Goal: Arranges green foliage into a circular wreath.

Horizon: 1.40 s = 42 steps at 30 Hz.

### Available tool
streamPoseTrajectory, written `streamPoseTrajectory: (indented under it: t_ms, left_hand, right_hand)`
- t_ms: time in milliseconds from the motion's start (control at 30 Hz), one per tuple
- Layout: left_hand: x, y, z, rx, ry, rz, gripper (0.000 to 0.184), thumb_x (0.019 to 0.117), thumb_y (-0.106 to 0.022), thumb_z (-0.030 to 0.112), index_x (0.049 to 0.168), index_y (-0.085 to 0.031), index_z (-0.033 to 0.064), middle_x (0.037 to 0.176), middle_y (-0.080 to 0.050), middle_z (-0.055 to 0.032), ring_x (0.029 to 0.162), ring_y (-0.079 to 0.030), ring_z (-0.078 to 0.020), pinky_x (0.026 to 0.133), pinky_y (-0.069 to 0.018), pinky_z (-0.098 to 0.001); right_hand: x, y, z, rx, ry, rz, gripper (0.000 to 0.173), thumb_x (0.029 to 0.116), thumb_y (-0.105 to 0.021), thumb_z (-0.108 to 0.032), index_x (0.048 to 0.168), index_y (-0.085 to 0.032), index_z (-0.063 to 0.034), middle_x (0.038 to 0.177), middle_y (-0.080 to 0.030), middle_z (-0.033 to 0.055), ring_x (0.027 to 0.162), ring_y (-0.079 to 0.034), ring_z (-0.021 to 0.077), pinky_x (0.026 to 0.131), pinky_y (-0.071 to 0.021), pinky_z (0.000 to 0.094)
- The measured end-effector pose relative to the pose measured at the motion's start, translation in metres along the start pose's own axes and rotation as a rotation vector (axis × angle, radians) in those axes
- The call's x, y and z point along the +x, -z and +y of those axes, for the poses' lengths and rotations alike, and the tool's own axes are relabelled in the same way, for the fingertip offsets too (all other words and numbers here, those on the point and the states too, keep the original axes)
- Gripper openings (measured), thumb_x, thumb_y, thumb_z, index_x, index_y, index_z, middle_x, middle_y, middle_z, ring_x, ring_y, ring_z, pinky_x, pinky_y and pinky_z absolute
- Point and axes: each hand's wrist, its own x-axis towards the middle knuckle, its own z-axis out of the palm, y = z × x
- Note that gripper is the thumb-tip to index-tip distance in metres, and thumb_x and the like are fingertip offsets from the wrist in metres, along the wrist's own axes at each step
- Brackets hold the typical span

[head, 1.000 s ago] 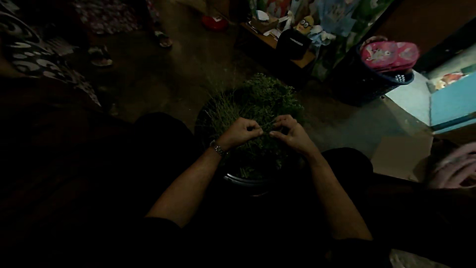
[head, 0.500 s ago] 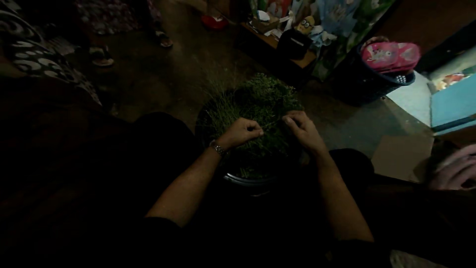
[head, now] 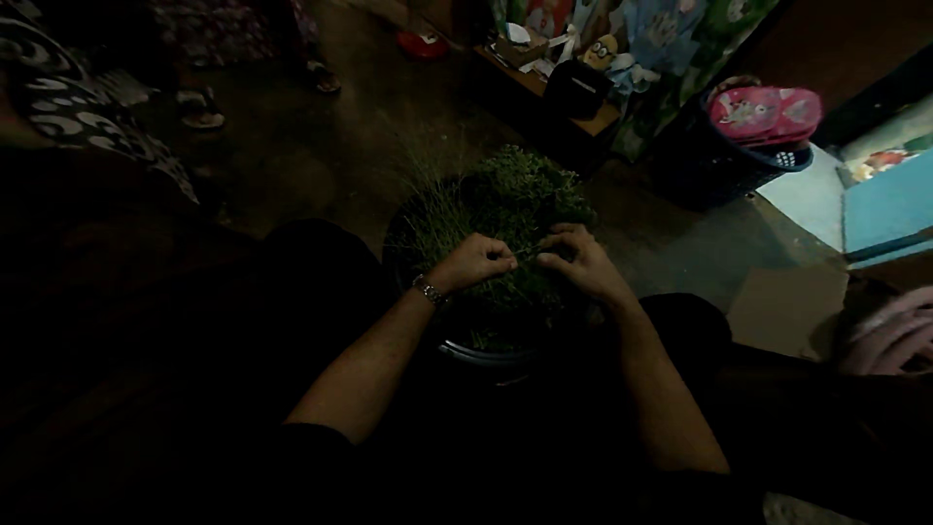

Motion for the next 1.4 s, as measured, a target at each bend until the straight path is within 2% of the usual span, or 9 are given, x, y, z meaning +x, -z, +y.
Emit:
streamPoseTrajectory:
  t_ms: [167, 267, 400, 567, 767, 933, 1033, 1200, 1400]
  left_hand:
    - [0.002, -0.002, -0.003, -0.002, -0.009, -0.015, 0.017, 0.0996, -0.064, 0.007, 0.086, -0.071, -0.0007, 0.067, -0.058, -0.0014, 0.058, -0.050, -0.0042, 0.056, -0.0420, -0.0195]
    - [0.003, 0.000, -0.005, -0.009, -0.004, -0.024, 0.017, 0.1000, -0.064, 0.007, 0.086, -0.071, -0.0006, 0.069, -0.060, -0.0008, 0.060, -0.051, -0.0027, 0.058, -0.0434, -0.0182]
    - [0.003, 0.004, 0.000, -0.024, 0.048, -0.022, 0.015, 0.1008, -0.063, 0.009, 0.093, -0.072, -0.0002, 0.077, -0.064, -0.0002, 0.066, -0.055, -0.0010, 0.065, -0.0473, -0.0182]
    - [0.003, 0.003, 0.001, -0.015, 0.037, 0.000, 0.014, 0.1005, -0.064, 0.009, 0.095, -0.072, -0.0006, 0.078, -0.064, -0.0014, 0.068, -0.056, -0.0022, 0.067, -0.0482, -0.0193]
    - [0.004, 0.002, -0.002, -0.011, 0.008, 0.004, 0.013, 0.0997, -0.064, 0.009, 0.094, -0.071, -0.0012, 0.077, -0.063, -0.0011, 0.067, -0.055, -0.0025, 0.066, -0.0481, -0.0200]
    - [0.003, 0.002, -0.001, -0.014, -0.002, 0.010, 0.013, 0.0994, -0.064, 0.008, 0.095, -0.071, -0.0022, 0.078, -0.064, -0.0020, 0.067, -0.056, -0.0027, 0.067, -0.0490, -0.0198]
    - [0.004, 0.002, 0.000, 0.001, -0.013, 0.012, 0.013, 0.0997, -0.064, 0.009, 0.095, -0.071, -0.0009, 0.079, -0.064, -0.0018, 0.068, -0.056, -0.0029, 0.067, -0.0485, -0.0202]
    - [0.004, 0.004, 0.002, 0.000, 0.019, 0.016, 0.014, 0.1007, -0.063, 0.010, 0.097, -0.071, -0.0008, 0.080, -0.065, -0.0026, 0.068, -0.056, -0.0034, 0.066, -0.0486, -0.0206]
    - [0.002, 0.009, -0.001, -0.047, -0.003, 0.037, 0.012, 0.0997, -0.065, 0.009, 0.095, -0.072, 0.0004, 0.081, -0.066, -0.0006, 0.069, -0.056, -0.0013, 0.067, -0.0484, -0.0193]
  right_hand:
    - [0.002, -0.016, 0.002, 0.090, 0.076, 0.016, 0.010, 0.0964, -0.070, -0.013, 0.097, -0.072, -0.0024, 0.140, -0.056, 0.0167, 0.124, -0.055, 0.0295, 0.100, -0.0486, 0.0472]
    - [0.005, -0.010, 0.004, 0.091, 0.061, 0.158, 0.011, 0.0969, -0.067, -0.008, 0.096, -0.071, 0.0015, 0.135, -0.060, 0.0169, 0.120, -0.059, 0.0255, 0.098, -0.0512, 0.0423]
    - [0.004, 0.008, 0.008, 0.014, 0.052, 0.314, 0.029, 0.1063, -0.055, -0.021, 0.115, -0.073, 0.0007, 0.139, -0.059, 0.0177, 0.126, -0.056, 0.0301, 0.105, -0.0459, 0.0473]
    - [-0.001, 0.015, 0.009, 0.004, 0.025, 0.081, 0.033, 0.1093, -0.049, -0.023, 0.125, -0.067, -0.0007, 0.137, -0.058, 0.0195, 0.125, -0.055, 0.0333, 0.104, -0.0461, 0.0508]
    - [0.002, 0.009, 0.011, -0.076, -0.038, -0.095, 0.029, 0.1066, -0.056, -0.028, 0.125, -0.070, -0.0091, 0.136, -0.060, 0.0148, 0.130, -0.050, 0.0383, 0.107, -0.0393, 0.0624]
    - [0.001, 0.011, 0.005, -0.096, -0.042, -0.075, 0.015, 0.1024, -0.064, -0.017, 0.103, -0.069, -0.0031, 0.113, -0.066, 0.0145, 0.102, -0.064, 0.0271, 0.091, -0.0511, 0.0521]
    - [0.001, 0.006, 0.001, -0.126, -0.016, 0.032, 0.017, 0.1033, -0.060, -0.013, 0.103, -0.069, 0.0017, 0.114, -0.065, 0.0192, 0.112, -0.059, 0.0364, 0.101, -0.0408, 0.0599]
    - [0.003, 0.011, 0.004, -0.233, -0.095, 0.258, 0.030, 0.1074, -0.053, -0.019, 0.115, -0.066, 0.0062, 0.121, -0.063, 0.0262, 0.116, -0.059, 0.0446, 0.102, -0.0410, 0.0650]
    - [-0.003, 0.032, 0.010, -0.029, -0.088, 0.215, 0.038, 0.1119, -0.042, -0.027, 0.129, -0.066, -0.0039, 0.131, -0.061, 0.0179, 0.111, -0.061, 0.0294, 0.093, -0.0503, 0.0498]
